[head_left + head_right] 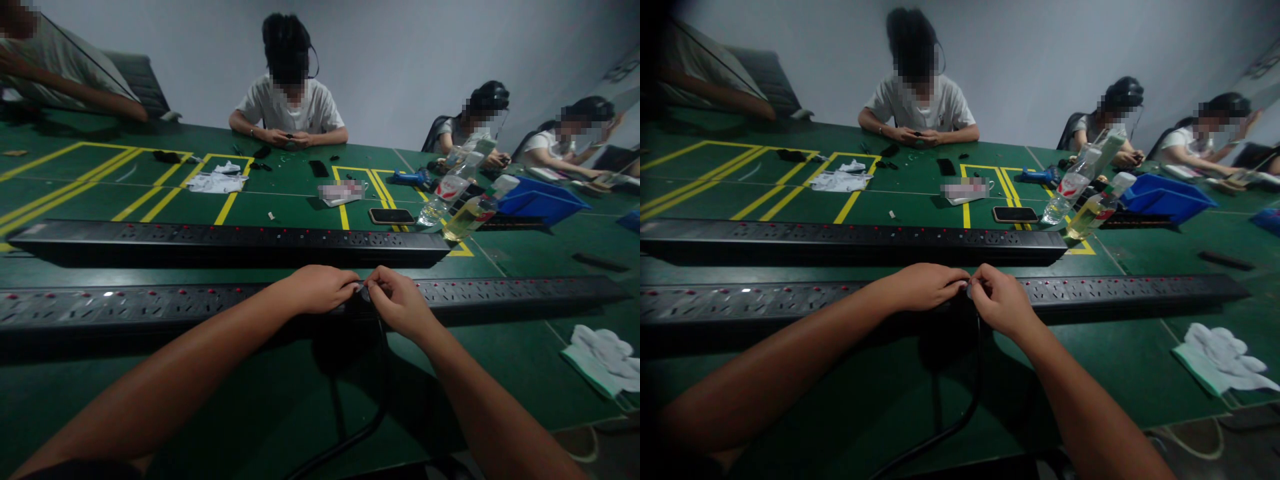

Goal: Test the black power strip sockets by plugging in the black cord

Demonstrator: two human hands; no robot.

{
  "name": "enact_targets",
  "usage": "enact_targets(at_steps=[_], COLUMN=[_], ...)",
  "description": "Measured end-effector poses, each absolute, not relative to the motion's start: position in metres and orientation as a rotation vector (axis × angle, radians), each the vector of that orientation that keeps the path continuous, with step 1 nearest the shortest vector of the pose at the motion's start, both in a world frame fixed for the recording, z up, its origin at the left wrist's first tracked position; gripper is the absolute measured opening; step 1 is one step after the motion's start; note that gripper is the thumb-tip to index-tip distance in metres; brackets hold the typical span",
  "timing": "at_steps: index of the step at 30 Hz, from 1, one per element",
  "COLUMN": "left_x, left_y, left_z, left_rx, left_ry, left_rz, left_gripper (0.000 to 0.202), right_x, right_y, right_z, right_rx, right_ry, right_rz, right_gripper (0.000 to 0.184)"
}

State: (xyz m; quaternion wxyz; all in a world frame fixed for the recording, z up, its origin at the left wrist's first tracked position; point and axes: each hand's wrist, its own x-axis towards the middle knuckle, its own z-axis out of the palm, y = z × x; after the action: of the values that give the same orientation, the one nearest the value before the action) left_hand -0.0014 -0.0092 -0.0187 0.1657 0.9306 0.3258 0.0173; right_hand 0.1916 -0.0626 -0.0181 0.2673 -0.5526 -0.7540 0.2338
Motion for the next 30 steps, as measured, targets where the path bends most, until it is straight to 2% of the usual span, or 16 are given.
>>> enact_targets(at_steps=[24, 28, 30], left_x=[-0.0018, -0.0012, -0.0015], left_y=[-0.0099, -0.0111, -0.0117], left_z=[-0.0181, -0.0134, -0.0106], left_rx=[2.666, 2.658, 2.635], left_ry=[0.951, 0.898, 0.880], left_rz=[0.049, 0.243, 0.386], left_gripper=[0.041, 0.036, 0.048], right_x=[0.1914, 0.1913, 0.1912], right_y=[-0.0628, -0.0630, -0.0630], right_z=[-0.0167, -0.0162, -0.0157], right_rx=[-1.495, -1.482, -1.479], right_ry=[-2.034, -2.031, -2.038], right_rz=[0.639, 0.633, 0.621], right_gripper=[0.015, 0.012, 0.012])
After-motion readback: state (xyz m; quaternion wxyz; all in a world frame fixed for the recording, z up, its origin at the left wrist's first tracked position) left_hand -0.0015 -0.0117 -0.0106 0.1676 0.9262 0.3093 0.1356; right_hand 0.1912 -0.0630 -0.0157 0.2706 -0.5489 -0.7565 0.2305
